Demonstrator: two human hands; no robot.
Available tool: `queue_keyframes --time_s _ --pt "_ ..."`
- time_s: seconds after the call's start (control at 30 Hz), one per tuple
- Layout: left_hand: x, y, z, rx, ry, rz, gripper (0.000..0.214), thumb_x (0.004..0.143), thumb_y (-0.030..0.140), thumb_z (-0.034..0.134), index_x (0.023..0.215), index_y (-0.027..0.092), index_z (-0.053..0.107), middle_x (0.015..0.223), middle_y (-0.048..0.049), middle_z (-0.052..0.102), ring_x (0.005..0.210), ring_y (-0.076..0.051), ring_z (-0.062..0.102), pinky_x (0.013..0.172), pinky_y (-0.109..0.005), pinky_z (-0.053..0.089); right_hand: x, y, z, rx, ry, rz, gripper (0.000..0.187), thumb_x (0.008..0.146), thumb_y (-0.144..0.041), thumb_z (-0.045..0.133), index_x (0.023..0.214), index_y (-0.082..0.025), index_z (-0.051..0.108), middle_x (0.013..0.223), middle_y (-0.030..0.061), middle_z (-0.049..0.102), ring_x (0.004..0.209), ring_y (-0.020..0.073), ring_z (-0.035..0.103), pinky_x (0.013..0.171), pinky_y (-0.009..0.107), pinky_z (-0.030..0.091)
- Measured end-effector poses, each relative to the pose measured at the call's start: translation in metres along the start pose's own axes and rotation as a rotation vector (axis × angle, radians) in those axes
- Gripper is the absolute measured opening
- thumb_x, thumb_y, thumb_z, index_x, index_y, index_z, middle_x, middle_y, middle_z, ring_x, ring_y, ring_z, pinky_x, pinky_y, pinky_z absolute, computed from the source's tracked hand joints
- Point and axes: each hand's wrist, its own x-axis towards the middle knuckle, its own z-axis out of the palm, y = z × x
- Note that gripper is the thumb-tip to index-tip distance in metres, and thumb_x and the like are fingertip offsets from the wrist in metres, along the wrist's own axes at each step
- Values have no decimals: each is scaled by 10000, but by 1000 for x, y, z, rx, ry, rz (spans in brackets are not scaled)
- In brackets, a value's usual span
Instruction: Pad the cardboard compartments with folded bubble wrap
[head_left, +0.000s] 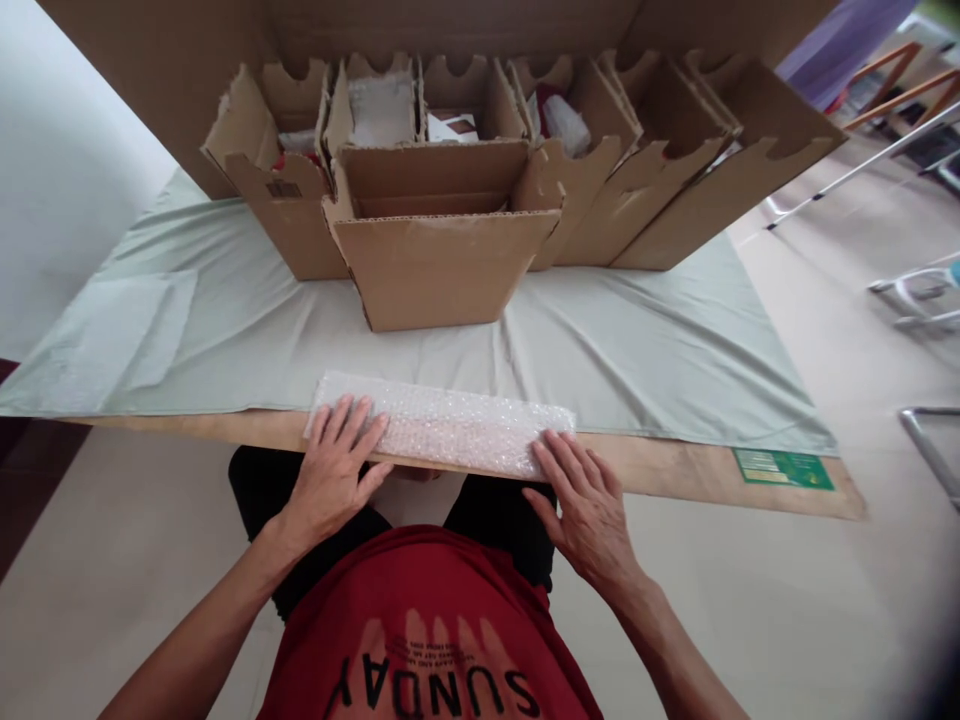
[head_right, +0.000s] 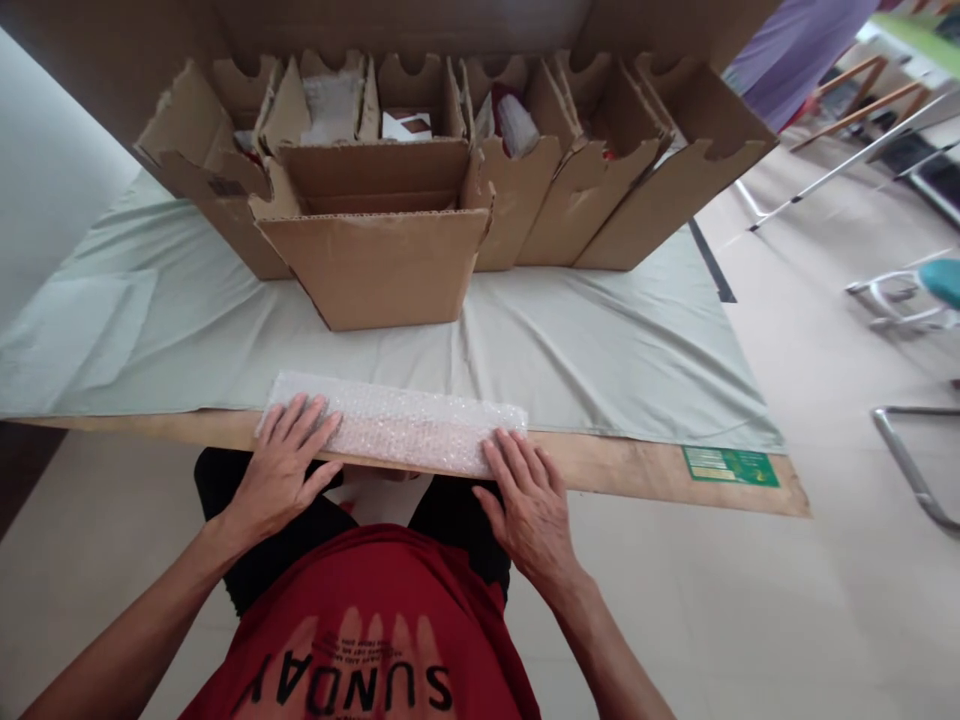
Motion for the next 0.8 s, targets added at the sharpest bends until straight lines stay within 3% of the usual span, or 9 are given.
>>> queue_keyframes --time_s 0.17,0.33,0.6,0.8 --pt "-2 -13 -4 -88 129 50 390 987 253 577 1370 184 606 1441 -168 619 1429 -355 500 1175 -604 425 4 14 -8 50 -13 -48 462 1017 -252 556 1478 -264 547 1464 100 612 1361 287 568 1080 465 468" --pt "3 -18 -10 -95 175 96 281 965 204 589 1227 170 687 1337 -165 683 1335 -350 587 1113 -582 504 11 28 -22 114 -57 -144 336 1037 -213 502 1305 -287 691 1382 71 676 1302 261 620 997 428 532" --pt "5 -24 -16 30 173 181 334 918 44 513 1146 176 717 1250 -112 737 1221 -301 653 1090 -548 499 18 29 -29 160 115 -264 304 989 -87 541 1233 -218 667 1092 64 783 1008 208 730 853 357 537" --pt "13 -27 -39 183 265 90 268 902 50 547 1019 188 744 1103 -111 747 989 -278 650 832 -431 536 23 24 -25 182 181 -253 213 954 -88 572 1087 -225 665 993 48 771 915 208 724 820 361 519"
